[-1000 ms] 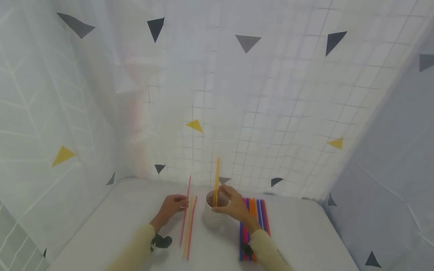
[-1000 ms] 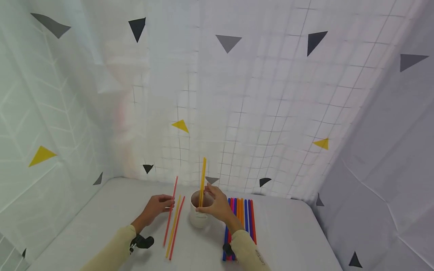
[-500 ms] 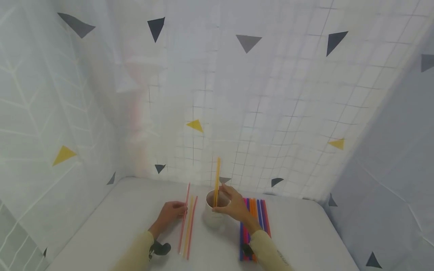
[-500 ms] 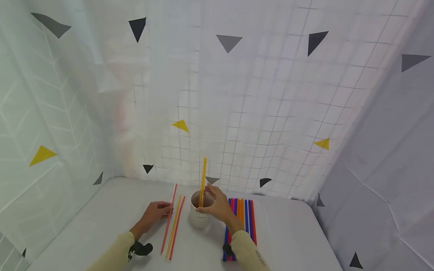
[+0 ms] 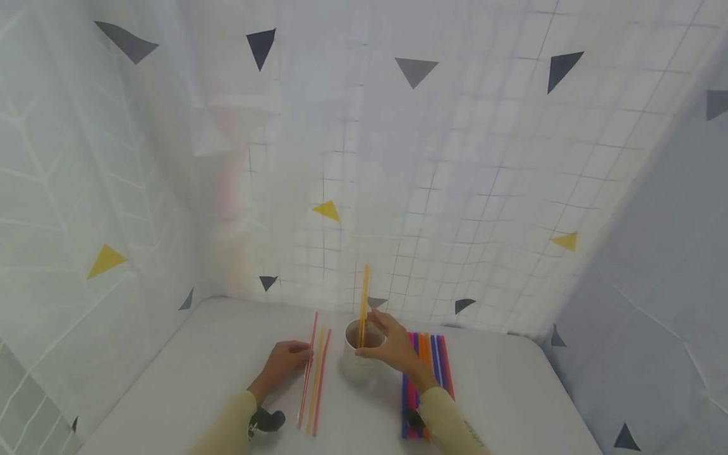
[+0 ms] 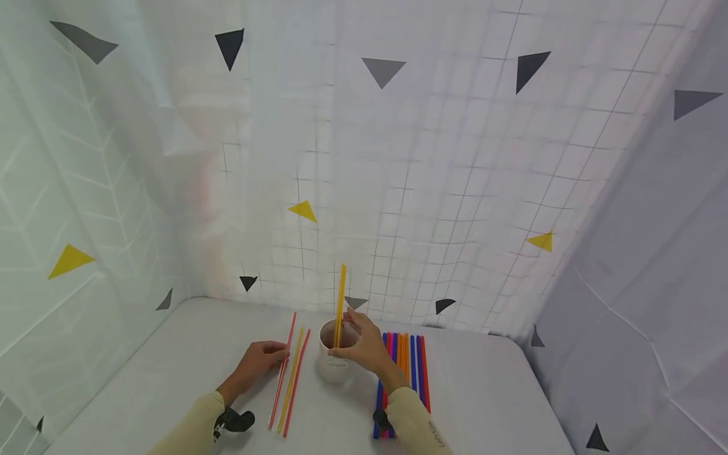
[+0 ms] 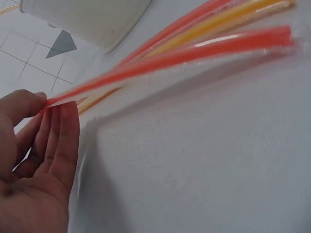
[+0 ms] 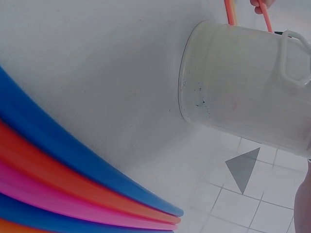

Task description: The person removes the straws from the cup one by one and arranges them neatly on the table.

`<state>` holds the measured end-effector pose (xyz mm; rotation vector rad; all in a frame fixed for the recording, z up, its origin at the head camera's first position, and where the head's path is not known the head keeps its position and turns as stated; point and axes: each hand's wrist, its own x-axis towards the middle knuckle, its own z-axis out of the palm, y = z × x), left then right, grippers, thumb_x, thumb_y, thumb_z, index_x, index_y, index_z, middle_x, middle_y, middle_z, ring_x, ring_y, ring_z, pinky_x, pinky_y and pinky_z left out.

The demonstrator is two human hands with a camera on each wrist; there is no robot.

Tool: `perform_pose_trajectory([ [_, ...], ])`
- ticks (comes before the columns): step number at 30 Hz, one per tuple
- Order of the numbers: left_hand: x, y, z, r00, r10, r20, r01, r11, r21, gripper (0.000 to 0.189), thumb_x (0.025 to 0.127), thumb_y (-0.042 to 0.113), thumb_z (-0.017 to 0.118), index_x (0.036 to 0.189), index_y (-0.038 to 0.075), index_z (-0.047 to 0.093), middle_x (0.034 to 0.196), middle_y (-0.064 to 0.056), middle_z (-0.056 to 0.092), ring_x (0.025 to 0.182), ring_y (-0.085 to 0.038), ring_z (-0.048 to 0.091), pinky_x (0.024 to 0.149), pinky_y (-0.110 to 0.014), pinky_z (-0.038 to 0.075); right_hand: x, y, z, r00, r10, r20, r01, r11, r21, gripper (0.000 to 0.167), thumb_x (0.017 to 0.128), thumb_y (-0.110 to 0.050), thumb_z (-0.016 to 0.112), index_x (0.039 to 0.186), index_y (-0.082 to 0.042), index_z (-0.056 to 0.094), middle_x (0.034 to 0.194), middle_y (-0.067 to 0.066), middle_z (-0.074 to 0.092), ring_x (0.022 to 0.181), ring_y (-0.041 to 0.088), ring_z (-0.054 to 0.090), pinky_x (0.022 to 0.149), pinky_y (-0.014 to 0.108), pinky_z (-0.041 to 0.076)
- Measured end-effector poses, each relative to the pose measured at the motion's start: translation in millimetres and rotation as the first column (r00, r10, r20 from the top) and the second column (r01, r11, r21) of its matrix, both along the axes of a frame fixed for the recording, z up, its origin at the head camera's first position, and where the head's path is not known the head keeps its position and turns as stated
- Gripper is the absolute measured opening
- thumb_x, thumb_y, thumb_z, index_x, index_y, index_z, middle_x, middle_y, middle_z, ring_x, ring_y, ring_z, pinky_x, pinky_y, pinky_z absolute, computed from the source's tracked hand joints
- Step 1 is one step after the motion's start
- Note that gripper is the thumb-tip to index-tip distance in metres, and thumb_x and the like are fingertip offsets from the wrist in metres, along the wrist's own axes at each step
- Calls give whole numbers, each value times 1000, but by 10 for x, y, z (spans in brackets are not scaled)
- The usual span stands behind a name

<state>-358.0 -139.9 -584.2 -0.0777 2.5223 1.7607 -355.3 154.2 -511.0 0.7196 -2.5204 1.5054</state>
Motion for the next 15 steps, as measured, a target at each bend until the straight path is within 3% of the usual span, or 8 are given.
perform_pose_trajectory([
  [7, 29, -7, -17, 999, -13, -40, 11, 999, -31, 33, 87, 31, 73, 109, 7, 71, 104, -4, 70, 92, -17, 64, 87, -41, 54, -5, -2, -15, 999, 13, -33, -14, 1000, -27, 102, 65, -30, 92, 149, -10, 37, 134, 9, 55, 129, 25, 50, 108, 43, 37],
  [15, 43, -24, -16, 997, -22, -69, 21, 1000, -14, 28, 85, 28, 75, 105, 7, 72, 100, -4, 70, 87, -16, 65, 80, -34, 56, -24, 3, -35, 998, 32, -54, -33, 999, -27, 101, 67, -31, 90, 150, -7, 36, 135, 11, 54, 129, 27, 49, 108, 45, 37],
])
